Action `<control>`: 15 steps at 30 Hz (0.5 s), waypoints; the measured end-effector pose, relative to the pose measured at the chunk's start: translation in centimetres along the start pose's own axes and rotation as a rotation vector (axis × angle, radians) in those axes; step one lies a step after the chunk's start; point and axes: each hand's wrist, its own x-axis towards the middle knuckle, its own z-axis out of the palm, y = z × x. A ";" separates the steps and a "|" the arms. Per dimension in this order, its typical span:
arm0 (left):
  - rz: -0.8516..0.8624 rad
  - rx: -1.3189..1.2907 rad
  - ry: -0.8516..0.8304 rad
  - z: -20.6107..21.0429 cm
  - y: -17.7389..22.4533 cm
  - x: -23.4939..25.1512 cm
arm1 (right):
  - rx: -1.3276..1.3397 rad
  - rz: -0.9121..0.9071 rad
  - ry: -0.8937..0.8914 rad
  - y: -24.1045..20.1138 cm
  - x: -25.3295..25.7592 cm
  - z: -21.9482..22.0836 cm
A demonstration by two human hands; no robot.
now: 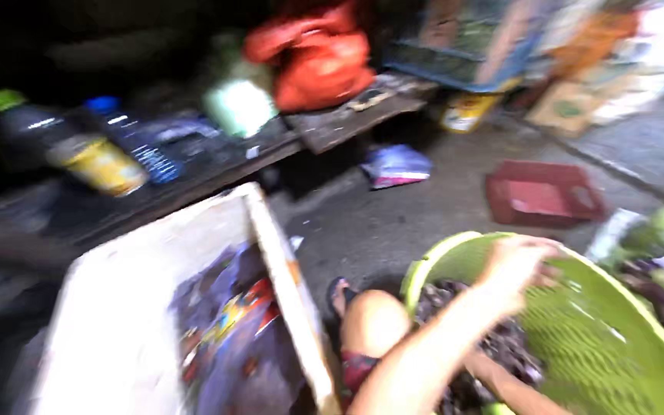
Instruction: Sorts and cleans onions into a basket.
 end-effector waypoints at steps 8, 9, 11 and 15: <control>0.096 0.455 0.068 -0.8 -1.6 2.6 | 1.578 -0.353 0.532 11.5 -0.6 0.5; 0.084 0.535 -0.014 -0.9 -2.0 2.6 | 1.644 -0.393 0.575 11.7 -2.0 0.1; 0.036 0.649 -0.165 -0.9 -2.8 2.6 | 1.719 -0.529 0.659 12.5 -3.3 0.0; 0.030 0.672 -0.405 -1.6 -3.9 2.8 | 1.799 -0.559 0.809 12.0 -4.0 -0.4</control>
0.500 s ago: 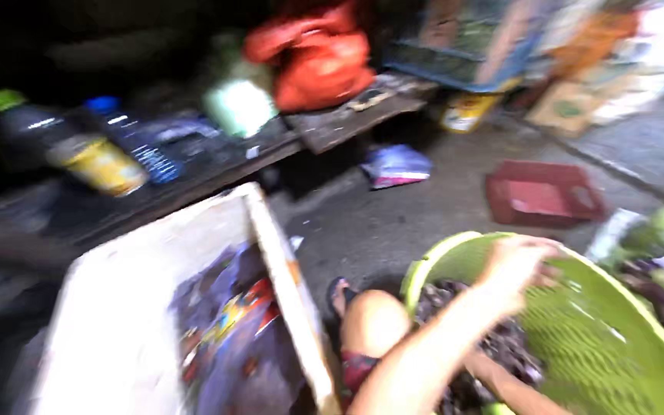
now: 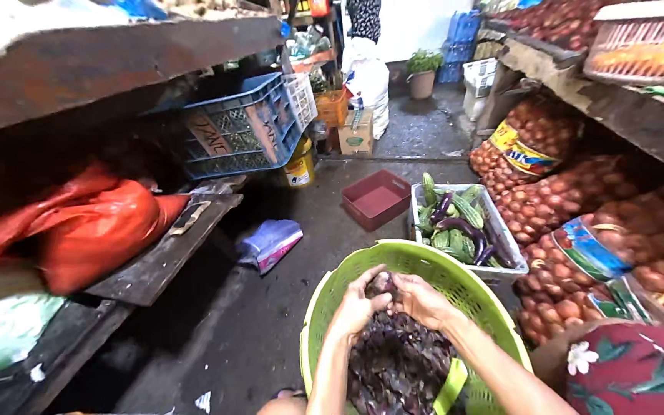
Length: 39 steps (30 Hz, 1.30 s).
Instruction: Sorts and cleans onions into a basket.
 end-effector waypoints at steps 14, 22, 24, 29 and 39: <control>0.072 -0.288 0.079 0.7 0.1 -0.7 | -0.751 -1.264 0.283 1.8 0.3 -0.2; 0.057 -0.560 -0.084 1.5 -0.9 -0.4 | -0.592 -0.879 0.510 0.1 -0.6 -0.2; 0.063 -0.568 -0.021 1.4 -0.6 -0.4 | -0.346 -0.624 0.491 -0.9 -0.5 -1.0; 0.059 -0.308 0.421 2.8 -1.8 0.6 | -0.531 -0.489 0.167 -0.5 -1.5 0.3; -0.119 -0.659 0.224 3.1 -0.6 -0.3 | -0.468 -0.657 0.160 -0.9 -1.1 -0.3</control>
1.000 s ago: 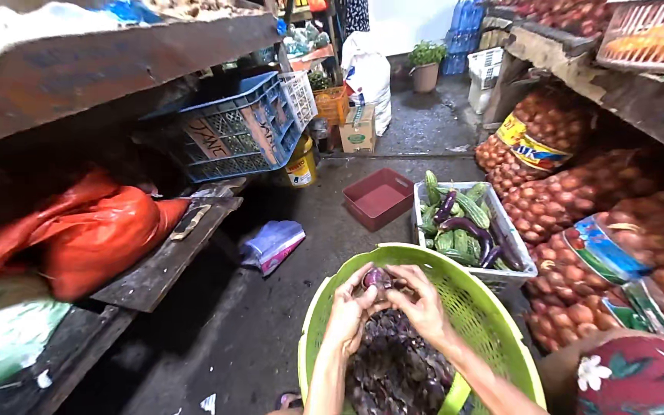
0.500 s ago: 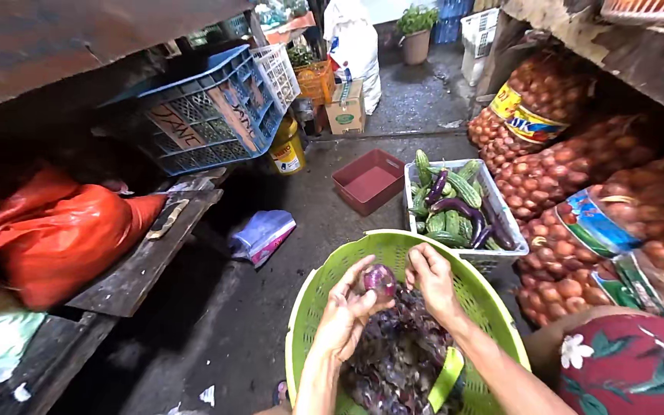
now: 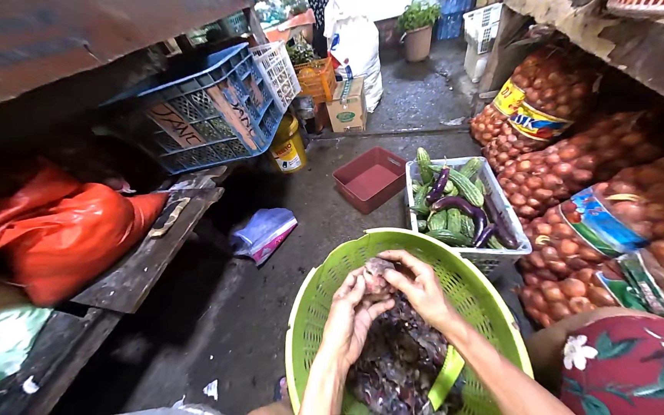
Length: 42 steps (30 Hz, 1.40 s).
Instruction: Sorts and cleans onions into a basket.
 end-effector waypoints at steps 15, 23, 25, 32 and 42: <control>-0.126 -0.287 0.061 -0.2 0.4 0.4 | 0.014 -0.041 0.015 -0.2 -0.2 -0.6; -0.057 -0.155 0.011 -0.2 0.4 0.2 | -0.282 -0.171 -0.006 0.6 -0.1 -0.4; -0.088 -0.110 0.103 0.2 1.0 0.0 | -0.295 -0.225 0.054 1.1 -0.6 0.8; 0.112 -0.295 0.357 -2.0 5.3 -0.9 | -0.977 0.419 -0.822 6.5 0.4 2.1; 0.266 -0.317 0.368 -2.7 7.3 -2.0 | -0.807 0.830 -0.747 19.3 -4.7 13.3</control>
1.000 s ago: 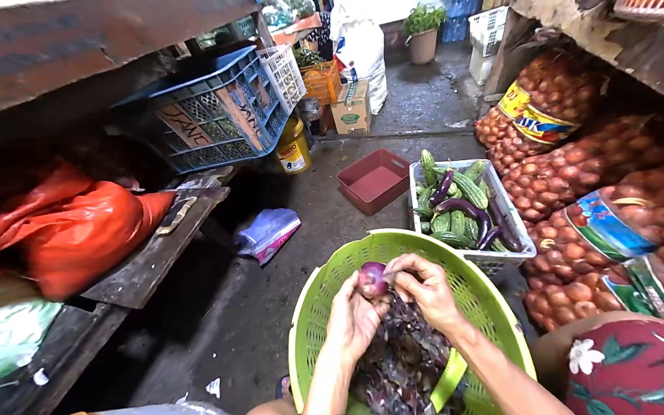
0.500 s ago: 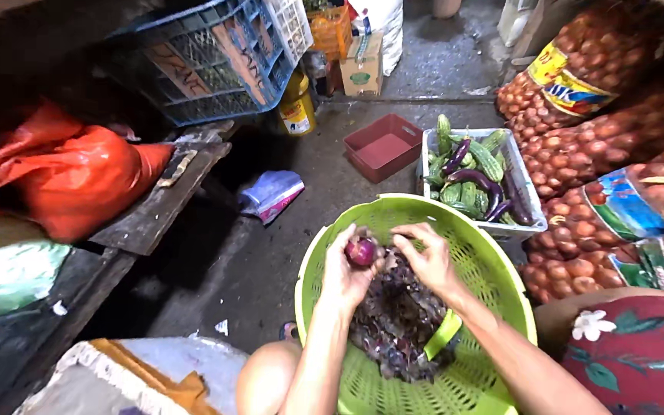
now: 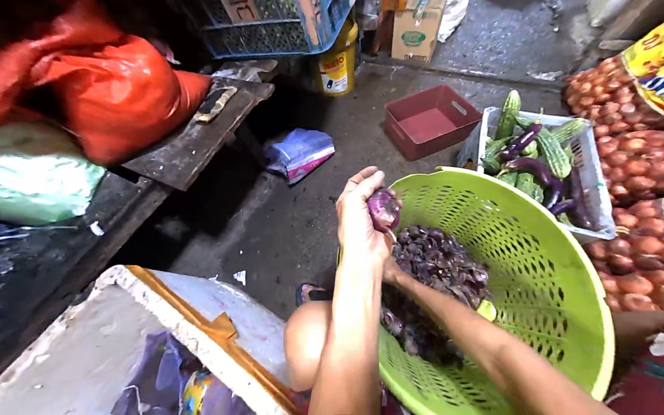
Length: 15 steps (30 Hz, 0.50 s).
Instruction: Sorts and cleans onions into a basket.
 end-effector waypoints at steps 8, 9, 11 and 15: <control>-0.002 0.124 -0.046 0.0 0.2 -0.2 | -0.073 -0.161 0.042 3.1 1.8 4.0; 0.018 0.174 -0.064 0.0 0.2 -0.3 | 0.100 -0.111 0.018 2.4 0.7 2.3; 0.045 0.281 -0.120 -0.2 0.3 -0.4 | 0.558 0.018 0.037 1.9 -0.5 -0.1; 0.152 0.733 -0.244 -0.5 -0.1 0.3 | 1.119 -0.038 -0.218 1.6 -3.8 -6.8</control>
